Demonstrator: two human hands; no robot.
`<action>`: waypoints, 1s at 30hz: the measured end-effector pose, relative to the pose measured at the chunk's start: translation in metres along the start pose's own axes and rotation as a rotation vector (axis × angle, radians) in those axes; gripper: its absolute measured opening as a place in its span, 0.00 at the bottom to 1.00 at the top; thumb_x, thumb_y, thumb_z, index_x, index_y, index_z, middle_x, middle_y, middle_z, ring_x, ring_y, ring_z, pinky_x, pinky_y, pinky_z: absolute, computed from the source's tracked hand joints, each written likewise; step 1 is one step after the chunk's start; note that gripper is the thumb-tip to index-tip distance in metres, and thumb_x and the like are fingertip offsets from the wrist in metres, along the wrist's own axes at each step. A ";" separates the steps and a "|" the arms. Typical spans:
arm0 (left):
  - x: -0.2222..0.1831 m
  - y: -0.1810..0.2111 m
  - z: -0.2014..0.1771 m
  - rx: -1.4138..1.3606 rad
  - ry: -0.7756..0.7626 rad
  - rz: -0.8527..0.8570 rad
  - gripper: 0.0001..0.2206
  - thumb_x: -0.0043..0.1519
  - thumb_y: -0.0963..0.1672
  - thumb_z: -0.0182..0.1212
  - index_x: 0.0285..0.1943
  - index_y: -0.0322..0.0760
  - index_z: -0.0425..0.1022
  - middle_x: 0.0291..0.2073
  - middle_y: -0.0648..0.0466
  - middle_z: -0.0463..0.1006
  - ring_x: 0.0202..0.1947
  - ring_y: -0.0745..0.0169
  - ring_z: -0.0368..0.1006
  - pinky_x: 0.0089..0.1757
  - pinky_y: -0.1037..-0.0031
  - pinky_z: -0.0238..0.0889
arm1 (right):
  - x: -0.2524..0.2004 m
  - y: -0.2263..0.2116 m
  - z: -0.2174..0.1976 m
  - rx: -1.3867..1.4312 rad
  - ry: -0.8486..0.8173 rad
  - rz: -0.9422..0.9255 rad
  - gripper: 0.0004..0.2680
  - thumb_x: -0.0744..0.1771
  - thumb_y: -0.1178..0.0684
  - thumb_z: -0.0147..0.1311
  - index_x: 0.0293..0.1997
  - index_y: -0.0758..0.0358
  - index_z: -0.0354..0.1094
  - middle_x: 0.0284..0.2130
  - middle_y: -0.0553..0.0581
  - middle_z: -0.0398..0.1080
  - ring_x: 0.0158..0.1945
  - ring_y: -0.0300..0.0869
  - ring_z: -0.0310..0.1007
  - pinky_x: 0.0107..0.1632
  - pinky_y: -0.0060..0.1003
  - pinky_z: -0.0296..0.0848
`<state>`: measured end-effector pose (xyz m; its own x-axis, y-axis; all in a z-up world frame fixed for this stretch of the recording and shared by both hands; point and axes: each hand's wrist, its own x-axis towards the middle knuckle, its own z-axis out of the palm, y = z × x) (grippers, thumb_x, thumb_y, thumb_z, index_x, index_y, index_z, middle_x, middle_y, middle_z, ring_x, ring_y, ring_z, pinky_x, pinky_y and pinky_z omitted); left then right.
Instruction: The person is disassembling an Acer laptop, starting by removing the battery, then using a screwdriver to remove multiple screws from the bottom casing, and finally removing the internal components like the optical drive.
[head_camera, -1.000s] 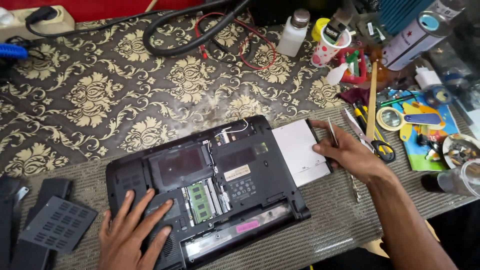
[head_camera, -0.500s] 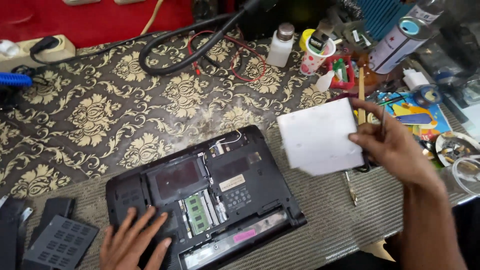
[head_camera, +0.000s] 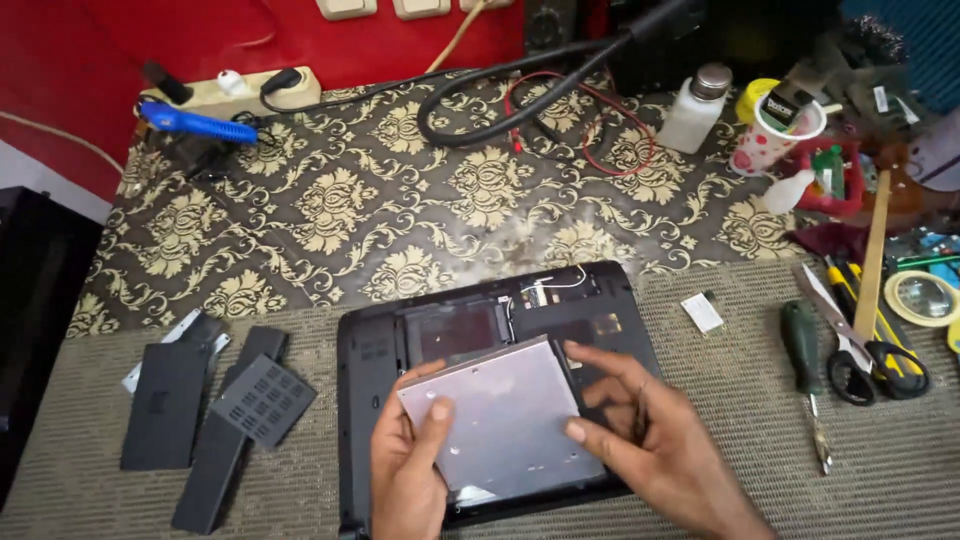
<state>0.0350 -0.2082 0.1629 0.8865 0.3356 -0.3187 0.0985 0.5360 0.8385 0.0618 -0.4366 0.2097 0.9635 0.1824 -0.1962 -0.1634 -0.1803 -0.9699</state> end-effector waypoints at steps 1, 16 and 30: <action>0.002 -0.004 -0.007 -0.023 -0.027 0.012 0.19 0.60 0.41 0.63 0.60 0.28 0.74 0.37 0.43 0.81 0.37 0.53 0.77 0.38 0.65 0.70 | -0.001 0.003 0.000 0.003 0.004 -0.007 0.24 0.62 0.61 0.67 0.66 0.51 0.73 0.34 0.51 0.73 0.28 0.31 0.63 0.30 0.24 0.66; -0.008 0.015 -0.009 -0.010 -0.159 -0.046 0.22 0.57 0.43 0.67 0.59 0.27 0.72 0.34 0.42 0.79 0.35 0.48 0.78 0.35 0.61 0.75 | 0.005 -0.017 0.000 -0.015 0.049 -0.310 0.12 0.60 0.58 0.68 0.47 0.61 0.82 0.27 0.53 0.82 0.19 0.33 0.71 0.20 0.24 0.72; 0.008 0.017 -0.003 0.085 -0.086 -0.009 0.16 0.60 0.41 0.62 0.56 0.28 0.76 0.38 0.41 0.83 0.34 0.53 0.77 0.36 0.68 0.68 | 0.011 -0.020 0.003 -0.084 0.116 -0.315 0.13 0.61 0.58 0.67 0.49 0.62 0.82 0.20 0.48 0.72 0.23 0.31 0.64 0.26 0.26 0.74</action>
<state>0.0420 -0.1939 0.1736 0.9205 0.2613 -0.2907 0.1418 0.4697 0.8713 0.0748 -0.4281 0.2260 0.9824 0.1310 0.1334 0.1592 -0.2123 -0.9641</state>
